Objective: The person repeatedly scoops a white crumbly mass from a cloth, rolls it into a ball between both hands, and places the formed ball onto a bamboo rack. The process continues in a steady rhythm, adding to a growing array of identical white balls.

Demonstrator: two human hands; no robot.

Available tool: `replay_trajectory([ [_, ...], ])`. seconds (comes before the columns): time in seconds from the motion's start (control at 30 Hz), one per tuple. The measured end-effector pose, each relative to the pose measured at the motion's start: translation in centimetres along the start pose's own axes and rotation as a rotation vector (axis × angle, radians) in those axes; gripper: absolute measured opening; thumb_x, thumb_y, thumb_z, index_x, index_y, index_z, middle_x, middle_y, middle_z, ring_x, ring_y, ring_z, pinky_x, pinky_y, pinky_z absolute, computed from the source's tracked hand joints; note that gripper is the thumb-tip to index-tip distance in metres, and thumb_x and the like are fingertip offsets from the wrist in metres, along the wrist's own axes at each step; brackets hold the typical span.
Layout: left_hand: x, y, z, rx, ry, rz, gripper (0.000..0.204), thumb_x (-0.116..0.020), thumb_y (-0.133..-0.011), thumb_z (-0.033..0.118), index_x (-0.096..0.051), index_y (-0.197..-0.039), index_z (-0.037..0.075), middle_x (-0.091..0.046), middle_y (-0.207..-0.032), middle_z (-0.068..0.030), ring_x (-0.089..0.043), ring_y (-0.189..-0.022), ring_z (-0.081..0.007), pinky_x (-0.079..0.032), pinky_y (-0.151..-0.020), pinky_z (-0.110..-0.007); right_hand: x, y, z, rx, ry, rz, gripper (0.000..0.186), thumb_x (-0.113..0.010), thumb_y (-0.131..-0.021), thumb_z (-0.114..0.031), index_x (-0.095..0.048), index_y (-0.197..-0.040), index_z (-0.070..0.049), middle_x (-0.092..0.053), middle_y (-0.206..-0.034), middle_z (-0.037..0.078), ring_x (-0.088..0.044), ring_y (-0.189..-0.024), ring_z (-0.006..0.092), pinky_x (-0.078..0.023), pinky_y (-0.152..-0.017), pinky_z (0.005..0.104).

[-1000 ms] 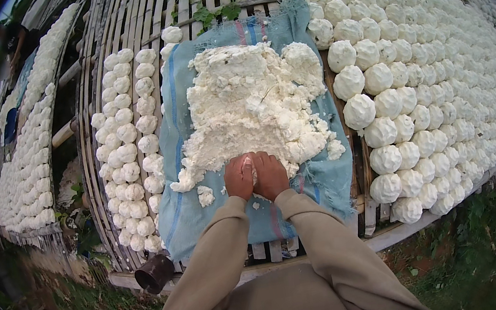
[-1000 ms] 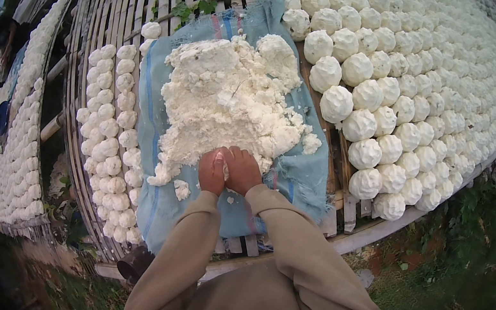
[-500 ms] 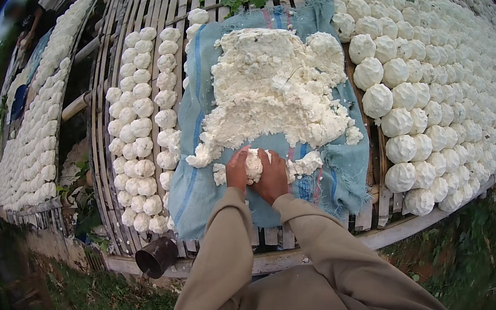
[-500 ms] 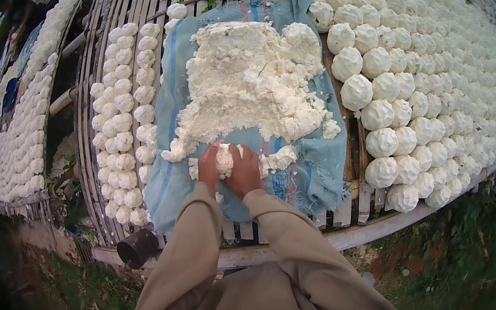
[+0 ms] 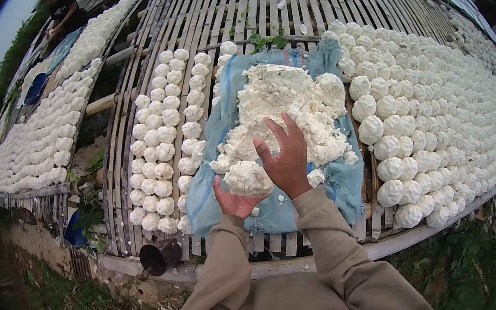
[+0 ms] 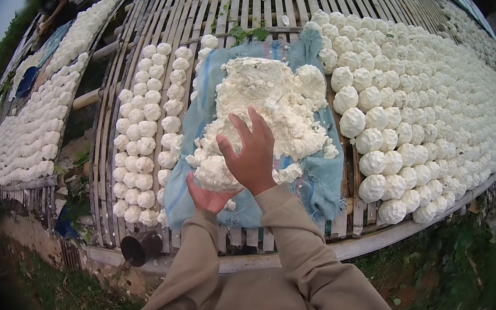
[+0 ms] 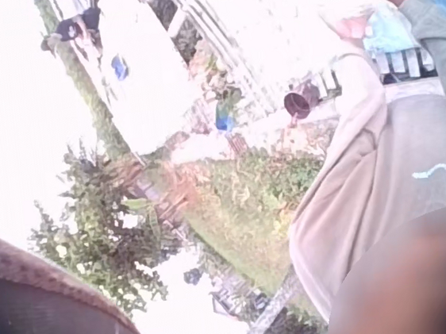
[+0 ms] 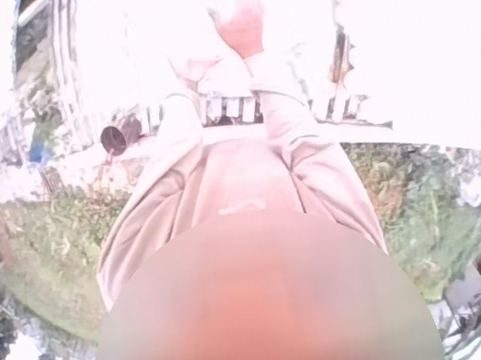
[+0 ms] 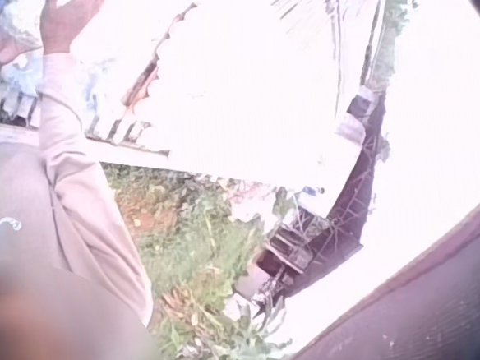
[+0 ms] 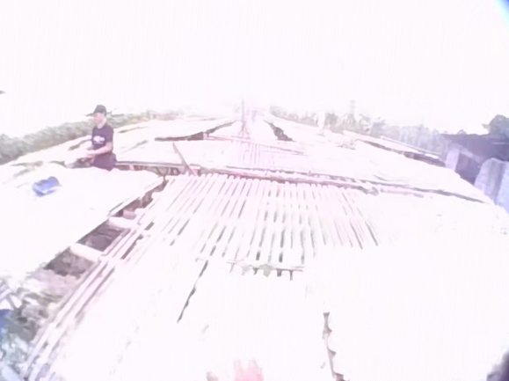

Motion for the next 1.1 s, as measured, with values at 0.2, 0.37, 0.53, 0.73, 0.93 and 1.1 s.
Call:
replay_trajectory([
  [0.2,-2.0,1.5,-2.1,0.071,-0.036,0.059,0.068,-0.063,-0.093,0.068,-0.061,-0.137,0.016,-0.066,-0.136,-0.0079,-0.064,-0.124,-0.0263,-0.054,-0.103,-0.045,2.6,1.6,-0.2,-0.113,-0.174,-0.335,0.040,-0.057,-0.106,-0.038,-0.073,-0.121,-0.004,-0.066,-0.135,0.024,-0.062,-0.123,0.0426,-0.048,-0.106,0.0486],
  [0.37,-3.1,2.7,-5.2,0.023,-0.157,-0.003,0.080,-0.054,-0.095,0.075,-0.053,-0.149,0.016,-0.060,-0.146,-0.0077,-0.059,-0.132,-0.0287,-0.051,-0.108,-0.049,4.5,4.4,2.0,-0.004,-0.161,-0.222,0.042,-0.060,-0.105,-0.039,-0.071,-0.121,-0.002,-0.068,-0.131,0.023,-0.066,-0.120,0.0405,-0.052,-0.102,0.0455],
  [0.53,-2.2,3.1,-8.1,0.039,-0.061,0.098,0.092,-0.042,-0.093,0.085,-0.050,-0.153,0.015,-0.056,-0.152,-0.0100,-0.058,-0.135,-0.0316,-0.046,-0.114,-0.052,8.9,4.4,1.2,0.213,0.225,-0.158,0.048,-0.062,-0.103,-0.044,-0.068,-0.130,-0.005,-0.062,-0.140,0.025,-0.059,-0.129,0.0433,-0.045,-0.108,0.0515],
  [0.73,-2.4,4.3,-9.6,0.225,-0.145,-0.019,0.092,-0.040,-0.094,0.084,-0.039,-0.161,0.021,-0.043,-0.164,-0.0095,-0.046,-0.148,-0.0338,-0.039,-0.120,-0.055,12.2,5.9,0.6,-0.130,-0.170,-0.279,0.036,-0.066,-0.096,-0.032,-0.071,-0.124,-0.009,-0.065,-0.133,0.020,-0.061,-0.126,0.0374,-0.045,-0.107,0.0518],
  [0.93,-4.7,5.3,-13.4,0.254,-0.133,-0.071,0.085,-0.044,-0.097,0.076,-0.047,-0.155,0.014,-0.053,-0.155,-0.0114,-0.055,-0.138,-0.0322,-0.044,-0.116,-0.054,16.1,8.5,2.1,-0.023,0.095,0.083,0.051,-0.068,-0.094,-0.041,-0.066,-0.135,-0.011,-0.062,-0.139,0.017,-0.057,-0.131,0.0399,-0.042,-0.111,0.0530],
  [1.1,-6.6,4.7,-17.1,0.258,-0.061,-0.062,0.076,-0.049,-0.100,0.069,-0.048,-0.154,0.016,-0.055,-0.153,-0.0064,-0.054,-0.138,-0.0265,-0.045,-0.116,-0.045,19.3,9.5,3.3,0.012,0.287,0.028,0.054,-0.066,-0.094,-0.043,-0.063,-0.139,-0.013,-0.060,-0.140,0.016,-0.055,-0.134,0.0391,-0.040,-0.114,0.0507],
])
Point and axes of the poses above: each hand's wrist, its own y-axis away from the middle knuckle, its own x-axis out of the back of the hand, z = x × y, the point moved 2 cm from there along -y, towards the middle knuckle
